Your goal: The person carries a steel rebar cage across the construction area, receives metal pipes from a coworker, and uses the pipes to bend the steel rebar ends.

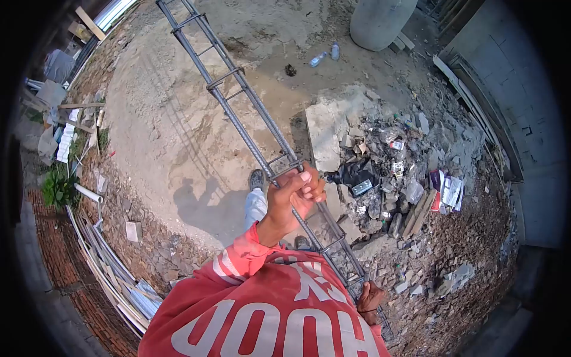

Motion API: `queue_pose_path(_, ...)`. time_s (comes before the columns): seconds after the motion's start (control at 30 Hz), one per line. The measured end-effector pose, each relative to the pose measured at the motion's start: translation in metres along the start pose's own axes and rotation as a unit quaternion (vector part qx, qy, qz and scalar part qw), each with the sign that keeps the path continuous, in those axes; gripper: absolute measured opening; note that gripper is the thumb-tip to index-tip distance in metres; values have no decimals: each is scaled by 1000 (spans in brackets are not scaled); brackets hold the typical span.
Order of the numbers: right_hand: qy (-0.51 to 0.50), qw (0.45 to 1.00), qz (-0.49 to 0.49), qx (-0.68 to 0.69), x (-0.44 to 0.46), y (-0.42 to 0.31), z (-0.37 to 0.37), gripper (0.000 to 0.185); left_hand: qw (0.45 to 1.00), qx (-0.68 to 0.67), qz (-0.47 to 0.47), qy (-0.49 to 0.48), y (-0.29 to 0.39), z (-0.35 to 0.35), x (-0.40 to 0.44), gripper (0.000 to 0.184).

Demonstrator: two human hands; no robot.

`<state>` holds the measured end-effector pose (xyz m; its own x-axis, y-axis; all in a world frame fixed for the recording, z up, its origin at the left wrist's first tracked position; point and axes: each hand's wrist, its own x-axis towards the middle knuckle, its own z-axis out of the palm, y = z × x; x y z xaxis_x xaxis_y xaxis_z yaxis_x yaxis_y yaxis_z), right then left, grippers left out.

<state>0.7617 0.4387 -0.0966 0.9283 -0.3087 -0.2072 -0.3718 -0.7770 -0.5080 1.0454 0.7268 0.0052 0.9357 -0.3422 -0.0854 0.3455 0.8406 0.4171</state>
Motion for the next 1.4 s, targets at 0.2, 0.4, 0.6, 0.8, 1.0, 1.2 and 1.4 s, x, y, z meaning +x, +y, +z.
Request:
queue_pose_path(0.2, 57, 996, 41, 46, 77, -135, 53, 56, 998, 4, -65, -7, 133, -22, 125, 17)
queue_pose_path(0.4, 126, 985, 114, 36, 149, -256, 56, 55, 992, 8, -124, -15, 209, -16, 252, 20)
queue_pose_path(0.6, 184, 972, 147, -6, 257, -312, 89, 58, 983, -4, -184, -25, 229, -47, 403, 14)
queue_pose_path(0.8, 150, 965, 215, 16, 431, -341, 136, 57, 968, 17, -248, 18, 228, -98, 609, 9)
queue_pose_path(1.0, 55, 952, 293, 71, 604, -403, 148, 53, 948, 47, -313, 30, 244, -145, 795, 18)
queue_pose_path(1.2, 11, 936, 332, 114, 734, -449, 164, 50, 916, 143, -365, 84, 254, -181, 932, 27)
queue_pose_path(1.4, -15, 849, 444, 285, 831, -457, 227, 60, 885, 109, -447, 71, 240, -284, 1041, 29)
